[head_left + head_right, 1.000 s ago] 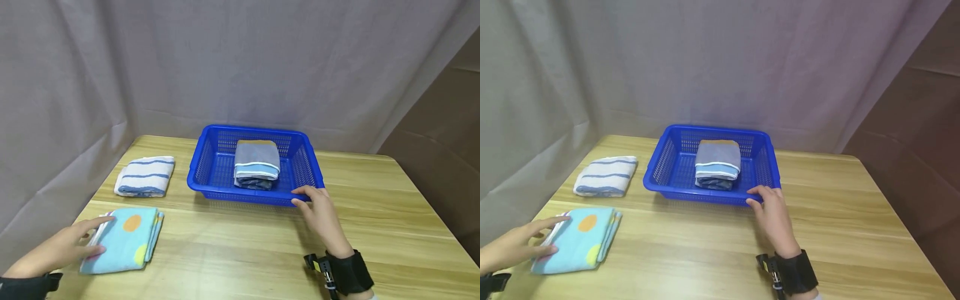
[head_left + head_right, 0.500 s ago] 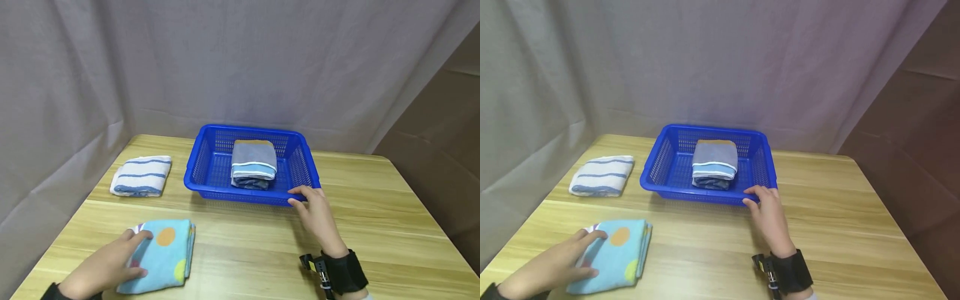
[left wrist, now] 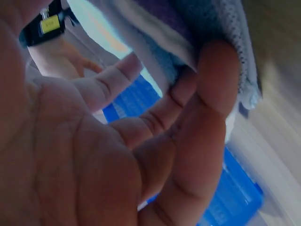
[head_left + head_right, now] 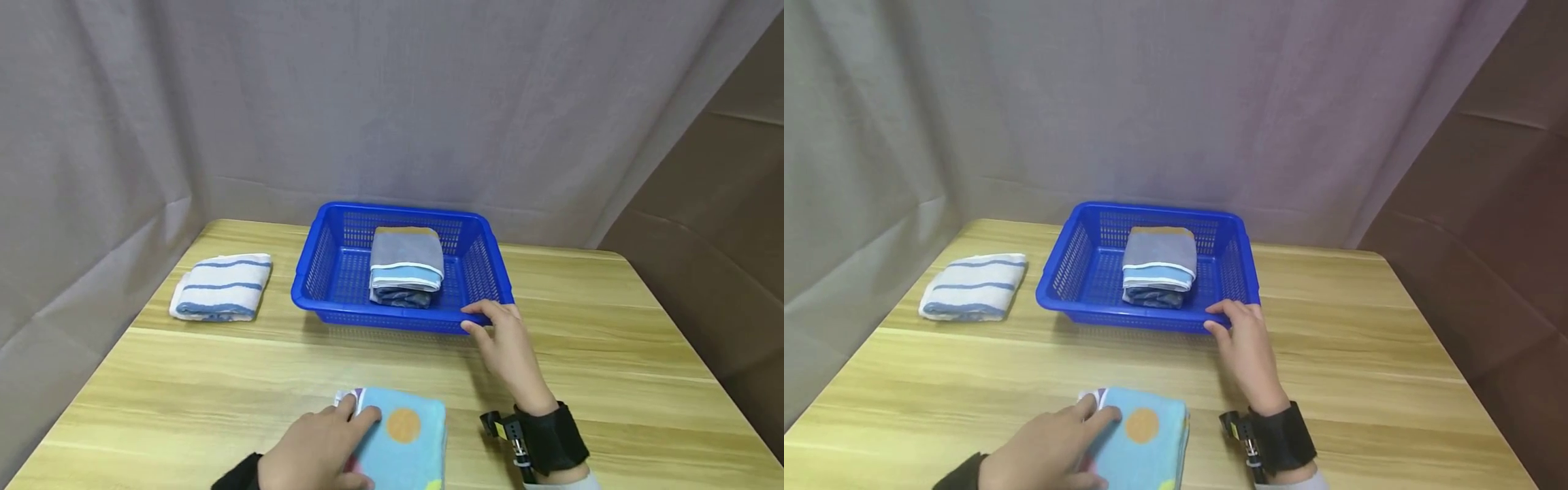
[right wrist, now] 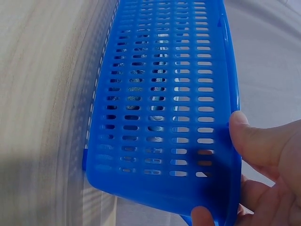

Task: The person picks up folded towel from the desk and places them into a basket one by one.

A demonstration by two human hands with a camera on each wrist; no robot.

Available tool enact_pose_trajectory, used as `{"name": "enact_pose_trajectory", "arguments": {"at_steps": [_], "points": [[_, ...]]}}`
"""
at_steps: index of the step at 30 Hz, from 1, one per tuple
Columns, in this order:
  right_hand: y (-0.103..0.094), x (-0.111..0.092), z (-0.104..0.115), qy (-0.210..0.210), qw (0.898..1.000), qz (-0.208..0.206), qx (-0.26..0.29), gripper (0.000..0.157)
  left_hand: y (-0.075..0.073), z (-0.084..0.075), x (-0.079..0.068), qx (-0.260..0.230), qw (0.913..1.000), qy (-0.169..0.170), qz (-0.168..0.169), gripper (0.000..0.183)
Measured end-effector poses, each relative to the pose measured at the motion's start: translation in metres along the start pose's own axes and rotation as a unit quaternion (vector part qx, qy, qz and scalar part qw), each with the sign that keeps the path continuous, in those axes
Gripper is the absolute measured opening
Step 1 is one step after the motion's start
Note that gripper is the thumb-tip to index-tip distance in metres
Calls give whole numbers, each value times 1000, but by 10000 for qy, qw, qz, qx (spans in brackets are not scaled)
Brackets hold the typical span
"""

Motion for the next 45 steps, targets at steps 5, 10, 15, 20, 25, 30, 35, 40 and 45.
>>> {"name": "enact_pose_trajectory", "arguments": {"at_steps": [5,10,15,20,25,30,35,40,45], "points": [[0,-1,2,-114,9999,-34,106,18,0,-12,3,192,9994,-28,-287,78],[-1,-1,3,-63,9998,13,176,20,-3,-7,-3,108,9992,66,-373,73],[-10,-8,4,-4,9984,-309,477,30,-9,5,-11,-102,9988,-320,-368,70],[-27,-35,2,386,9941,-755,682,35,-8,23,-22,-416,9948,-917,-172,49],[-38,-66,-9,1130,9899,-688,518,34,-2,28,-29,-608,9920,-1087,-193,39],[-23,-91,-13,1871,9805,534,275,22,4,26,-29,-875,9872,-1252,-449,44],[3,-109,-8,2682,9424,1940,473,41,3,22,-23,-1214,9839,-1175,-581,45],[21,-111,1,2724,9120,2702,1453,47,2,23,-16,-1712,9797,-1013,-267,42],[28,-109,4,2473,8833,3254,2296,36,0,25,-8,-2249,9709,-818,125,37]]}}
Point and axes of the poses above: each hand's wrist, its own x-axis towards the middle knuckle, its own y-axis out of the palm, z = x × y, the point moved 3 cm from there along x, towards the middle knuckle, and after that the axes turned 13 degrees about x, right-handed, at the moved point
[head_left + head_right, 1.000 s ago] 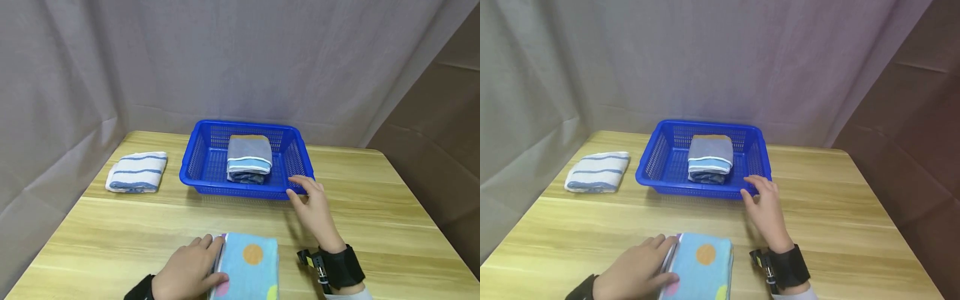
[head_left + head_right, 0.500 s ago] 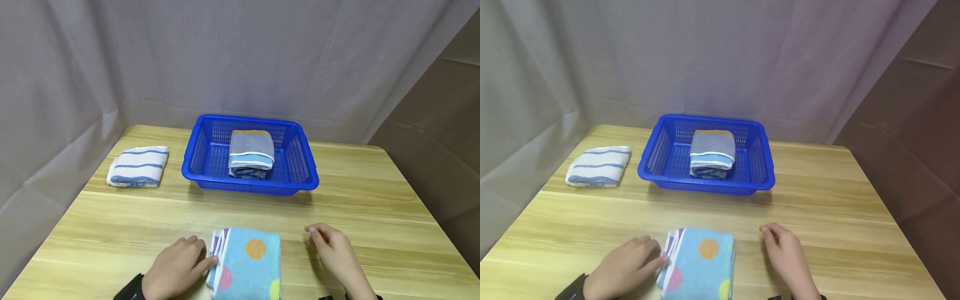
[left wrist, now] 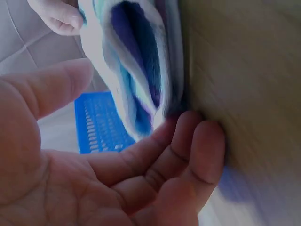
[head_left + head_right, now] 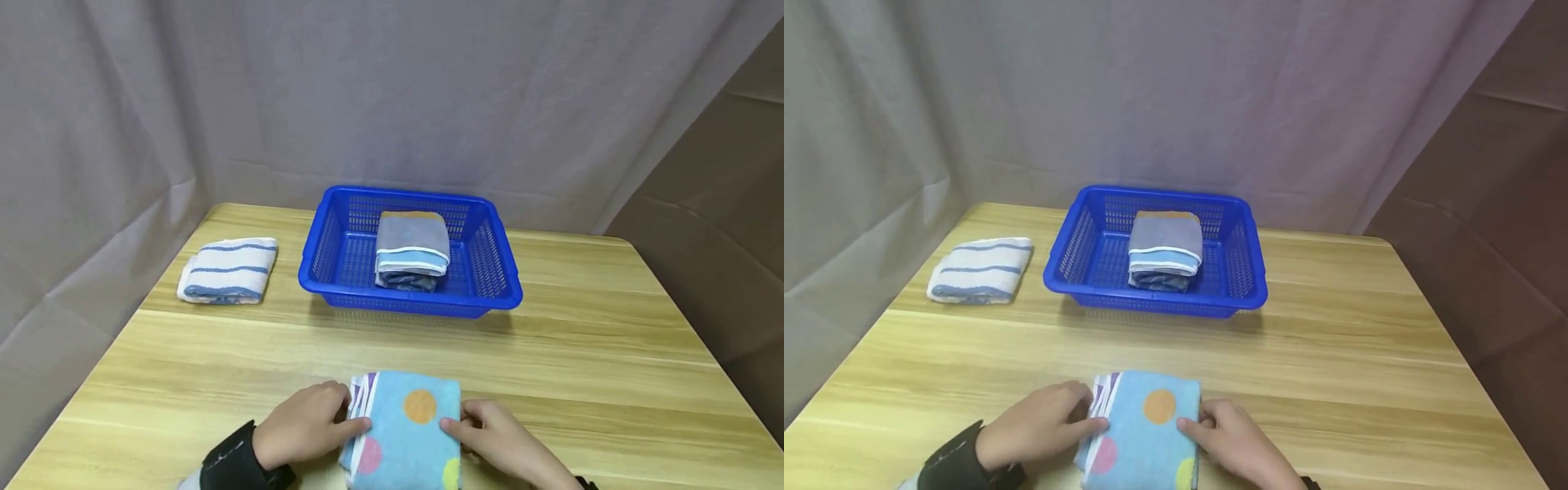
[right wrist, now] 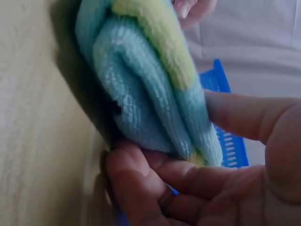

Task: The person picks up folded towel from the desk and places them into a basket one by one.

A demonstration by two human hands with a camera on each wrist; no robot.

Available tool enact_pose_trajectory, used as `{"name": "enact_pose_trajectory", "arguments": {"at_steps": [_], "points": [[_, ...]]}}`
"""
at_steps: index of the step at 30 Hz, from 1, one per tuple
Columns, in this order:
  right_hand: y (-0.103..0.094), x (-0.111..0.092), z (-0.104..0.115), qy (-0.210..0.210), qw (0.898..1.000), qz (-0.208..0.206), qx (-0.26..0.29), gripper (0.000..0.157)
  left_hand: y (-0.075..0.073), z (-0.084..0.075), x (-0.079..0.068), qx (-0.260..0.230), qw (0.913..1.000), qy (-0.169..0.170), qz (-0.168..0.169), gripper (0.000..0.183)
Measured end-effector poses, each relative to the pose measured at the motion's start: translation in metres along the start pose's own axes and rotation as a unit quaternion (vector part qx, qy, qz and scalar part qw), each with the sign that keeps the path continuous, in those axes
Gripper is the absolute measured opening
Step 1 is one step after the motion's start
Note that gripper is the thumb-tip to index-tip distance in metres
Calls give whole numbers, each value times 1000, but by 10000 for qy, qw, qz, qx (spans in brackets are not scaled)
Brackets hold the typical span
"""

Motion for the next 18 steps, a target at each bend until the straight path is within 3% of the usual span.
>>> {"name": "enact_pose_trajectory", "arguments": {"at_steps": [6,8,11,14,18], "points": [[-3,2,-3,-167,9969,291,706,29,2,-3,10,-377,9987,183,289,35],[-2,3,-4,-168,9913,435,1232,32,3,-4,13,-574,9977,177,311,35],[0,4,-6,-65,9750,672,2117,44,2,-5,19,-1079,9937,219,221,35],[1,5,-8,196,9634,668,2587,60,0,-5,23,-1902,9812,316,113,32],[-2,6,-8,363,9508,617,3013,72,-4,-7,25,-3056,9517,277,112,34]]}}
Point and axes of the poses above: each hand's wrist, its own x-axis towards the middle knuckle, its own y-axis out of the palm, z = x × y, the point moved 3 cm from there along x, towards the middle knuckle, and after that the axes turned 13 degrees about x, right-handed, at the moved point
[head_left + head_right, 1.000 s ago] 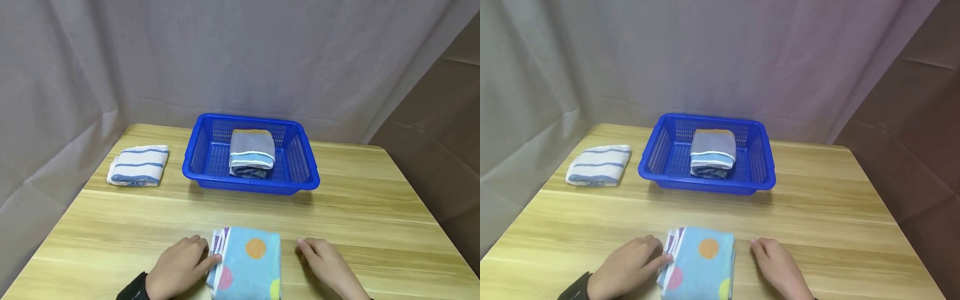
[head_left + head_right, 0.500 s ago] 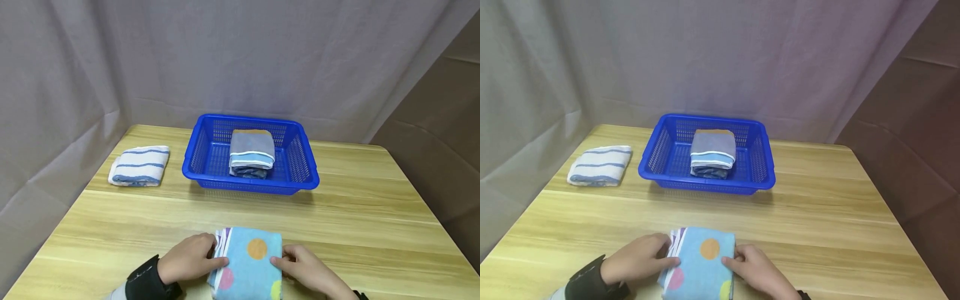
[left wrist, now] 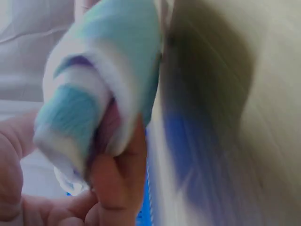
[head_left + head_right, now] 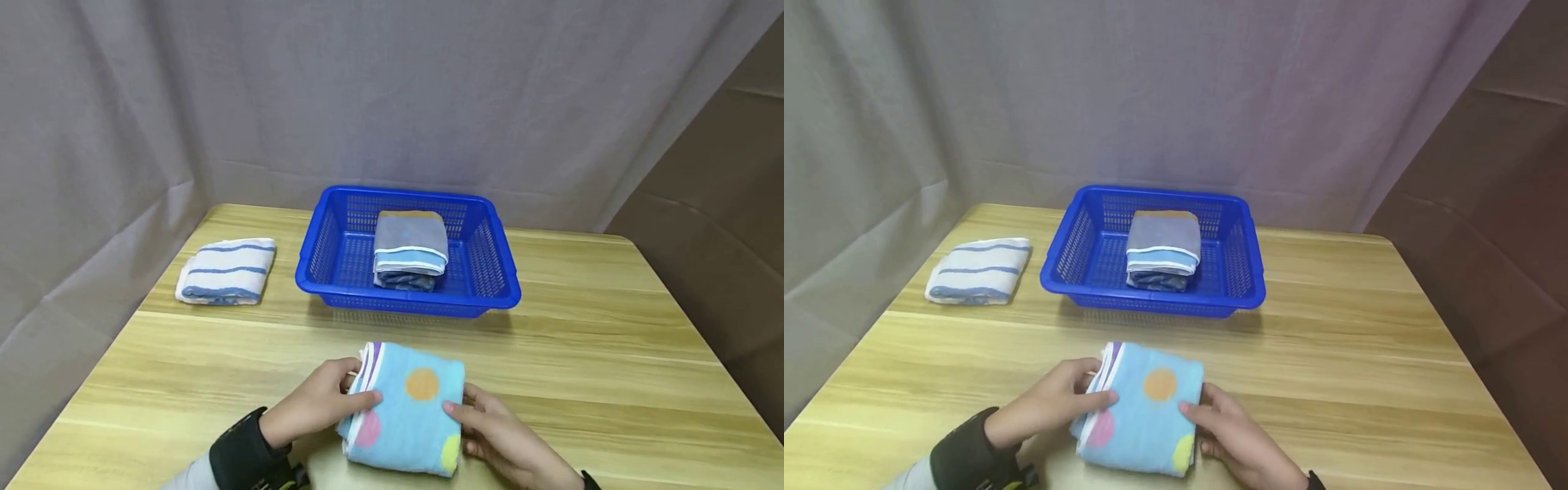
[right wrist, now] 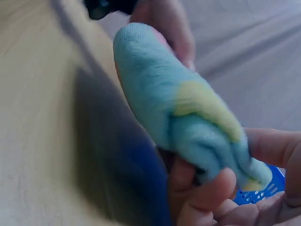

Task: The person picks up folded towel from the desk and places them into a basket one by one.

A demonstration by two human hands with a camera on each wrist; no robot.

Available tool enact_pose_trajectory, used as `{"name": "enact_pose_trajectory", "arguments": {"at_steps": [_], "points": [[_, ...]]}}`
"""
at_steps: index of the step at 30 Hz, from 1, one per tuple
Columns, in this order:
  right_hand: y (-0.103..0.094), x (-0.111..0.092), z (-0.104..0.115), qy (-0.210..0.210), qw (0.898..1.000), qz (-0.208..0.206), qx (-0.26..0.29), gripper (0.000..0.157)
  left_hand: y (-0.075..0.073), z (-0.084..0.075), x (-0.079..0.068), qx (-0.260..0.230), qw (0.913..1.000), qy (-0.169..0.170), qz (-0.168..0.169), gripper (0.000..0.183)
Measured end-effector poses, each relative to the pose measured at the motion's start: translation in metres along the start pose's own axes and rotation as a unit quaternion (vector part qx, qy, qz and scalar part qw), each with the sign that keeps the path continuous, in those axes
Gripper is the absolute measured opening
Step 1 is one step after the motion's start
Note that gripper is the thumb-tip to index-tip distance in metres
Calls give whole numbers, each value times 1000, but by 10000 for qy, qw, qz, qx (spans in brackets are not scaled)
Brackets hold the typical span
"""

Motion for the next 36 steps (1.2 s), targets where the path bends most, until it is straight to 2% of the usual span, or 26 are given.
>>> {"name": "enact_pose_trajectory", "arguments": {"at_steps": [3,7,11,17,21,25,29,33,36], "points": [[-2,0,1,-56,9998,26,172,72,-1,1,-1,-471,9988,-114,-59,47],[-3,1,-1,-30,9997,-33,230,72,0,6,-4,-590,9981,-148,-124,62],[-3,4,-5,-65,9996,-97,254,73,0,8,-5,-483,9987,-120,-101,63],[-3,4,-7,-166,9995,-260,-12,69,1,8,-9,-272,9996,-53,-32,61],[2,-5,-6,-192,9995,-235,-5,68,-4,2,-18,251,9995,160,-49,49],[11,-19,16,-594,9977,-289,-146,68,-18,-26,-24,881,9932,611,-463,39],[22,-25,68,-1243,9880,-563,-718,64,-44,-70,-20,1099,9839,1083,-899,43],[29,-17,132,-1655,9785,-714,-1001,54,-80,-113,2,1474,9704,1339,-1366,47],[28,-5,175,-1817,9749,-848,-968,47,-106,-139,25,1864,9542,1382,-1888,58]]}}
Point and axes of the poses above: each hand's wrist, its own x-axis towards the middle knuckle, its own y-axis out of the palm, z = x × y, the point moved 3 cm from there along x, towards the middle knuckle, and after that the axes turned 13 degrees about x, right-handed, at the moved point
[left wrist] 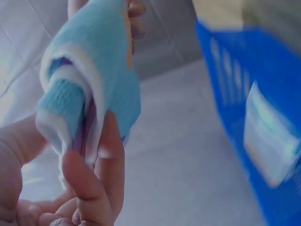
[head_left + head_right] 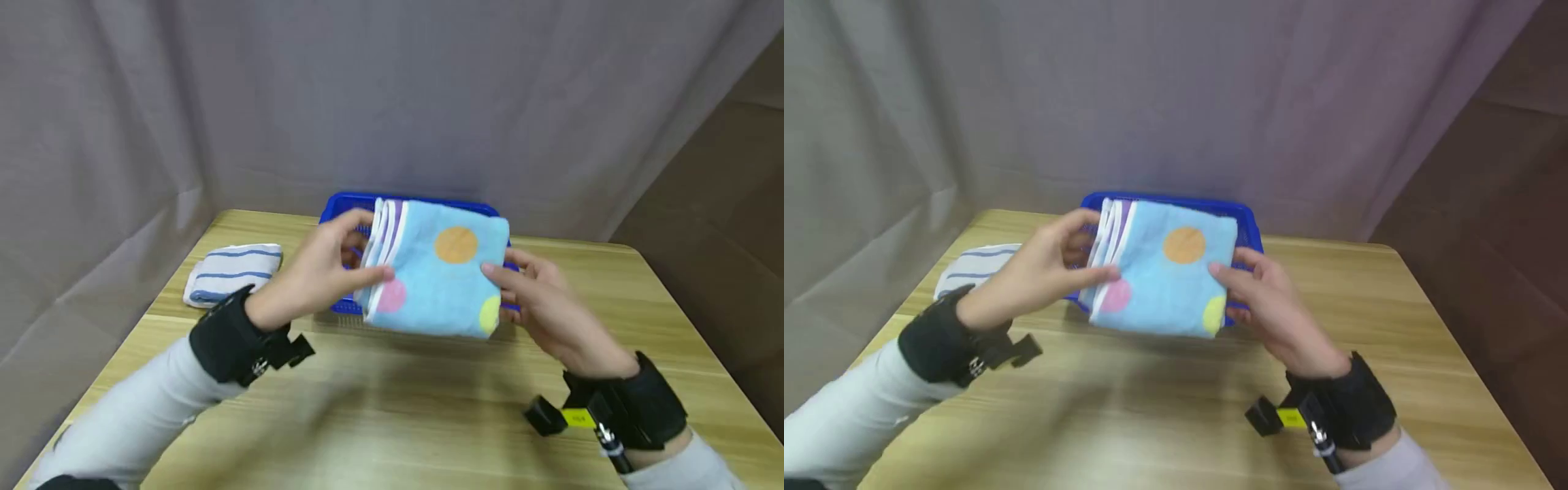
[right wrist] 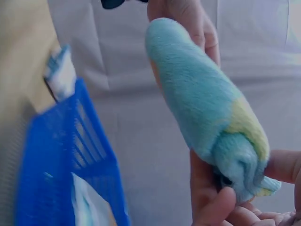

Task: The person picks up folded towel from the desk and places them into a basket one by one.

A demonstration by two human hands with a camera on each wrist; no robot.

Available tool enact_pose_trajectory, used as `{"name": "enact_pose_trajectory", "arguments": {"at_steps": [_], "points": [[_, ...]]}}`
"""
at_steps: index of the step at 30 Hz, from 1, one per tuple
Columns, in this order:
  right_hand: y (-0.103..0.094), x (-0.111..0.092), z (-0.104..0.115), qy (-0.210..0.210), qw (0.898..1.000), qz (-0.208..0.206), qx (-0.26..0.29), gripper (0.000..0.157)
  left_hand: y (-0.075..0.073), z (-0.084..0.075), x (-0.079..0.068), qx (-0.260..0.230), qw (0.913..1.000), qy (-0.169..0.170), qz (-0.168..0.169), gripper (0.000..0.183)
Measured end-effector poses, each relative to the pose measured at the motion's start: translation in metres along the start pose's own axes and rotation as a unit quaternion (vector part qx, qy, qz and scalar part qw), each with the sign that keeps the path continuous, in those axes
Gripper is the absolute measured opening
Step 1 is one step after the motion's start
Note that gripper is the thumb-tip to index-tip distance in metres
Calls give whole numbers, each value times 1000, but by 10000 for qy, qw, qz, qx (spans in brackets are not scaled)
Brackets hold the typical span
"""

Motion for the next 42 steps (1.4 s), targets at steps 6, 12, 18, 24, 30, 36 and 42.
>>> {"name": "enact_pose_trajectory", "arguments": {"at_steps": [6,12,18,24,30,36,42], "points": [[-13,61,37,-65,9988,-378,-289,41,-10,3,65,673,9953,-271,-649,52],[-28,118,22,430,9905,-998,-839,53,14,38,107,944,9923,-745,-281,24],[-49,156,-8,926,9755,-1559,-1249,44,45,78,137,835,9879,-1247,402,28],[-56,171,-26,1321,9631,-1679,-1634,42,71,116,158,838,9796,-1651,777,24],[-53,177,-44,1671,9468,-1510,-2301,31,87,131,149,1028,9634,-2251,1032,27],[-53,176,-48,1824,9392,-1479,-2507,45,95,130,143,1301,9629,-2177,922,23],[-61,179,-50,1843,9333,-1601,-2633,39,95,122,145,1444,9653,-1979,907,23]]}}
Point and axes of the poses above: each hand's wrist, its own x-axis towards the middle knuckle, its own y-axis out of the palm, z = x × y, the point moved 3 cm from there along x, towards the middle knuckle, and after that the axes turned 13 degrees about x, right-handed, at the moved point
